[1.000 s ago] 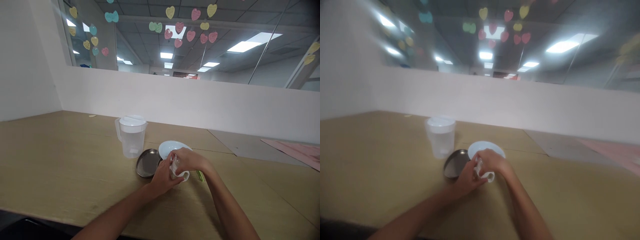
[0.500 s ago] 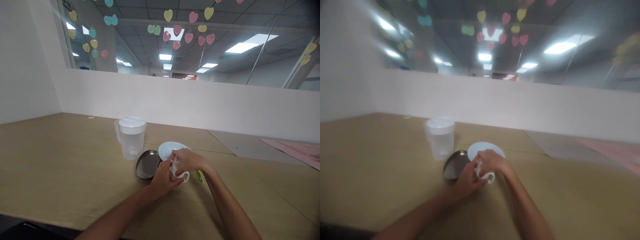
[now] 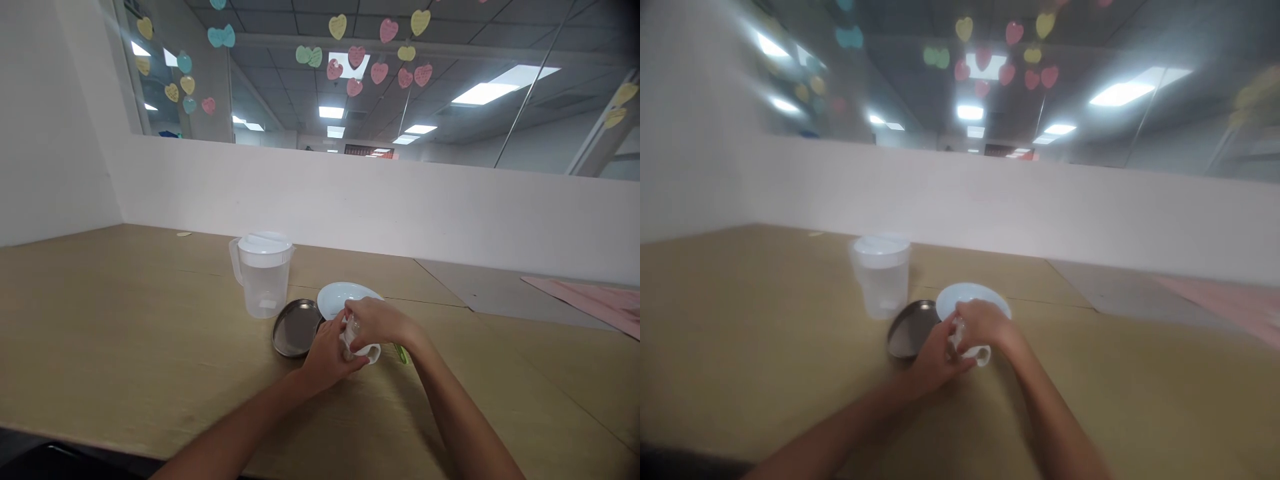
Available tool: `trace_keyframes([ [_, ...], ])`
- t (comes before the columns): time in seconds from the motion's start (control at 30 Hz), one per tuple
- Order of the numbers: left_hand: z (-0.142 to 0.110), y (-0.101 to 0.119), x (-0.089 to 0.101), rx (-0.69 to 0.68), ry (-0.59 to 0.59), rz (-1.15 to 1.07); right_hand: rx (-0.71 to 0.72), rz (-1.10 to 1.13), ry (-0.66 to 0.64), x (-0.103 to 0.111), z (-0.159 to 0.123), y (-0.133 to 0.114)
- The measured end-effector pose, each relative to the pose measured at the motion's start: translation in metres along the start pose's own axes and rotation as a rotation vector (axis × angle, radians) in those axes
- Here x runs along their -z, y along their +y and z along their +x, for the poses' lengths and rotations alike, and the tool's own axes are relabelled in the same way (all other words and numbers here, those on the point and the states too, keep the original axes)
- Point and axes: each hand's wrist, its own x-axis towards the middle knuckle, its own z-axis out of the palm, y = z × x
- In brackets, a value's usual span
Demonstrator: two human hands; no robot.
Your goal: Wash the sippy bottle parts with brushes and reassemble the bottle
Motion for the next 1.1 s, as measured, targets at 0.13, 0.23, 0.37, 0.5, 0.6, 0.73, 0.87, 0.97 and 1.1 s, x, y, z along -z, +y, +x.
trace_keyframes([
  [0.13,0.002,-0.003,0.001,-0.041,0.002,0.005,0.041,0.159,-0.025,0.009,-0.008,0.003],
  [0.23,0.002,-0.004,0.003,-0.063,0.038,0.033,0.046,0.308,0.049,0.017,-0.018,0.01],
  [0.37,0.001,-0.003,0.009,-0.096,0.024,0.006,-0.023,0.362,0.106,0.024,-0.028,0.02],
  [0.5,0.003,0.002,0.013,-0.046,0.01,-0.059,0.007,0.325,0.043,0.022,-0.027,0.021],
  [0.6,0.005,0.007,0.013,0.03,-0.013,-0.118,0.012,0.285,0.026,0.019,-0.022,0.02],
  [0.73,0.005,0.009,0.012,0.121,-0.043,-0.203,-0.004,0.273,0.029,0.018,-0.017,0.021],
  [0.87,0.007,0.009,0.011,0.131,-0.06,-0.235,-0.026,0.258,0.026,0.019,-0.017,0.021],
  [0.97,0.008,0.009,0.011,0.075,-0.02,-0.166,-0.05,0.227,0.041,0.017,-0.016,0.018],
  [1.1,0.007,0.004,0.013,0.015,-0.044,-0.115,-0.02,0.155,0.041,0.014,-0.016,0.013],
])
